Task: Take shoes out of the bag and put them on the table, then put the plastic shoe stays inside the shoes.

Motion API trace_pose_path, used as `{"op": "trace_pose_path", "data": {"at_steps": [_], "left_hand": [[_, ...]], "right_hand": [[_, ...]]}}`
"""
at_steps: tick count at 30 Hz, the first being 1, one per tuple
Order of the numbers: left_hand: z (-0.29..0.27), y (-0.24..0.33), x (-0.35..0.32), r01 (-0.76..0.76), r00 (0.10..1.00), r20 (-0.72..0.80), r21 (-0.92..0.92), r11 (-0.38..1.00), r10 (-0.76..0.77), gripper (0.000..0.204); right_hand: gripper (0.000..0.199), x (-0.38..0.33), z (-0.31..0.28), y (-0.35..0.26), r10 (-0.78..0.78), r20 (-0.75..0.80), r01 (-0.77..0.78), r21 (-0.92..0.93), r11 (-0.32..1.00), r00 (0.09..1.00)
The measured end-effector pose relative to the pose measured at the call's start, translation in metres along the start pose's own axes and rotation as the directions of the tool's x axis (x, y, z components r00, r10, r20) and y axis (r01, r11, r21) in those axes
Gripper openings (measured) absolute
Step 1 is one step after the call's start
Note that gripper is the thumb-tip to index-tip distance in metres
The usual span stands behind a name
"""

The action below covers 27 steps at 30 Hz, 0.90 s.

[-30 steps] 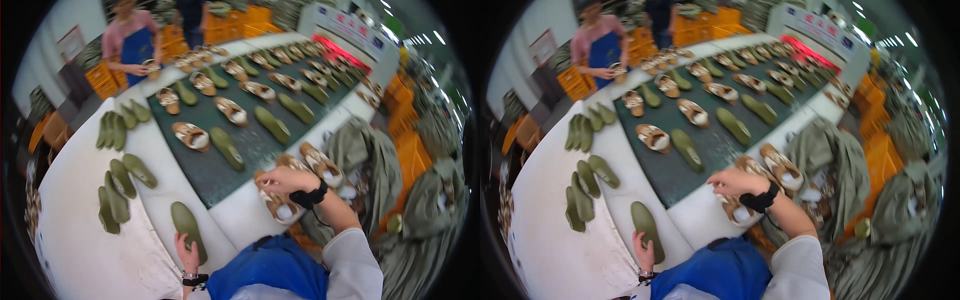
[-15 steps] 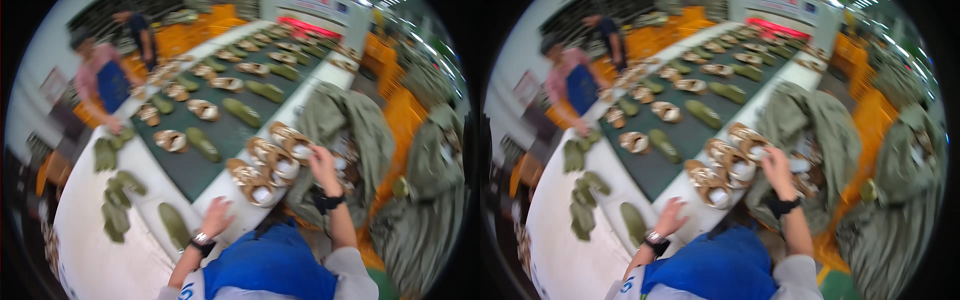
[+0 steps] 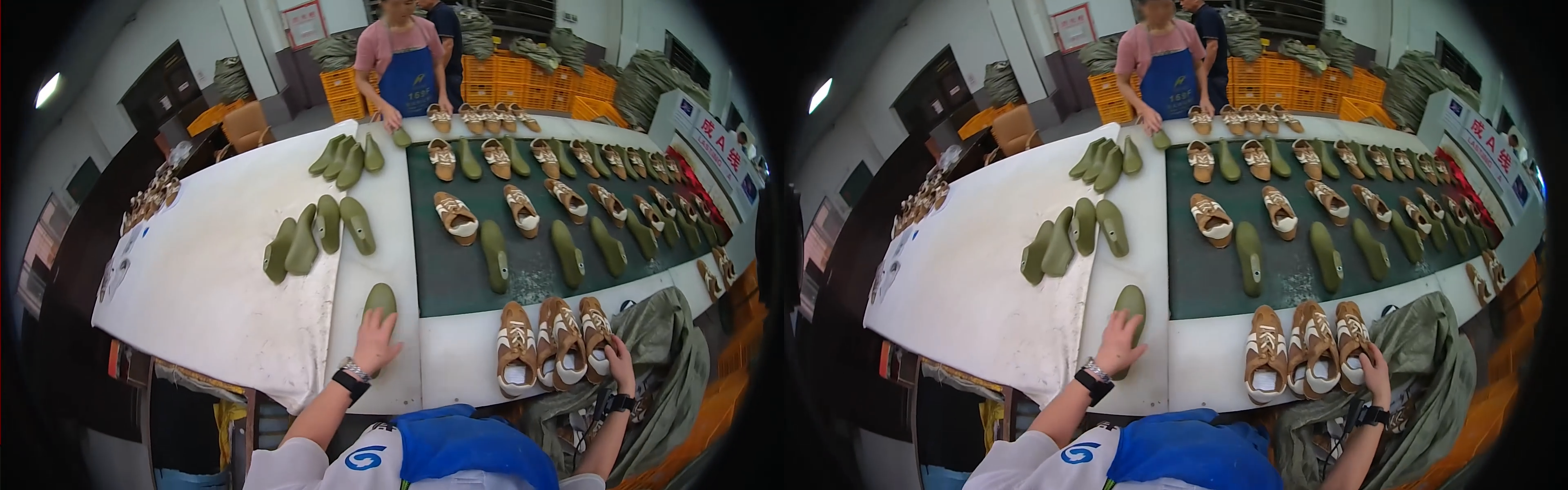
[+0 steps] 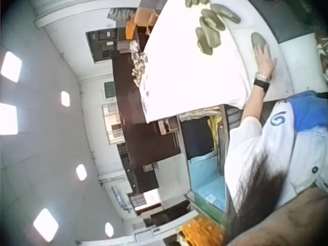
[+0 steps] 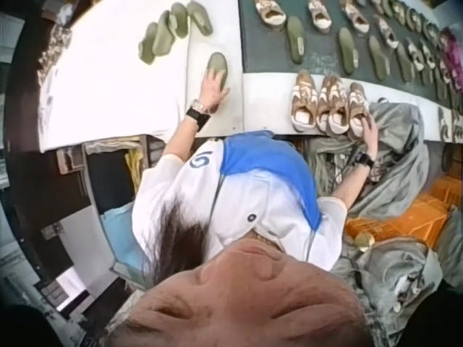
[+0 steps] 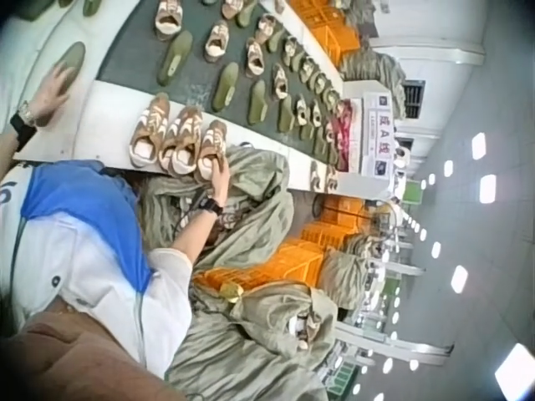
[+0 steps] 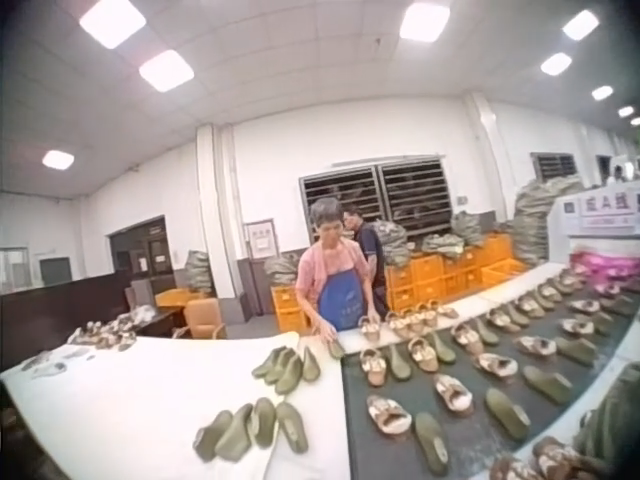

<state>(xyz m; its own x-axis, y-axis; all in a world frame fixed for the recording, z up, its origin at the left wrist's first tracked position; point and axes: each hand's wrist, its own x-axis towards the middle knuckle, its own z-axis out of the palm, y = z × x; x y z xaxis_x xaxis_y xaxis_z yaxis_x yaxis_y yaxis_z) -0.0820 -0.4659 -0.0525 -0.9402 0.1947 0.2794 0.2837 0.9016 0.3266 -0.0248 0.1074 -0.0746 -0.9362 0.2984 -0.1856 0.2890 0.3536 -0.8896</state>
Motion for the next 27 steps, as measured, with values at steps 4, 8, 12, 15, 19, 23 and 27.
{"op": "trace_pose_path", "data": {"at_steps": [4, 8, 12, 15, 19, 23, 27], "left_hand": [[0.025, -0.059, -0.032, 0.191, 0.98, 0.08, -0.127, 0.973, -0.182, 0.044], [0.043, -0.051, -0.033, 0.279, 0.955, 0.007, -0.35, 0.894, -0.295, 0.041], [0.055, -0.034, -0.013, 0.377, 0.926, 0.21, -0.47, 0.798, -0.313, 0.044], [0.041, -0.044, 0.015, 0.593, 0.803, 0.523, -0.648, 0.477, -0.286, 0.046], [0.036, -0.175, 0.076, 0.024, 1.0, 0.017, -0.199, 0.98, -0.021, 0.058], [0.007, -0.282, 0.175, 0.156, 0.985, -0.069, -0.045, 0.987, -0.159, 0.067], [0.004, -0.273, 0.252, 0.478, 0.859, 0.106, 0.189, 0.858, -0.501, 0.075]], "right_hand": [[0.046, 0.003, 0.004, -0.007, 0.014, -0.021, -0.015, -0.057, 0.998, 1.0], [0.034, -0.031, 0.053, -0.098, -0.537, -0.267, 0.301, -0.596, 0.745, 0.8], [0.032, -0.047, 0.187, -0.176, -0.313, 0.184, 0.317, 0.011, 0.948, 0.932], [0.054, -0.044, 0.294, -0.191, -0.448, 0.66, 0.634, -0.057, 0.771, 0.604], [0.056, -0.059, 0.396, -0.169, -0.321, 0.713, 0.69, -0.309, 0.654, 0.623], [0.036, -0.055, 0.436, -0.15, -0.552, 0.41, 0.664, -0.208, 0.719, 0.726], [0.033, -0.055, 0.444, -0.146, -0.563, 0.272, 0.618, -0.198, 0.761, 0.781]]}}
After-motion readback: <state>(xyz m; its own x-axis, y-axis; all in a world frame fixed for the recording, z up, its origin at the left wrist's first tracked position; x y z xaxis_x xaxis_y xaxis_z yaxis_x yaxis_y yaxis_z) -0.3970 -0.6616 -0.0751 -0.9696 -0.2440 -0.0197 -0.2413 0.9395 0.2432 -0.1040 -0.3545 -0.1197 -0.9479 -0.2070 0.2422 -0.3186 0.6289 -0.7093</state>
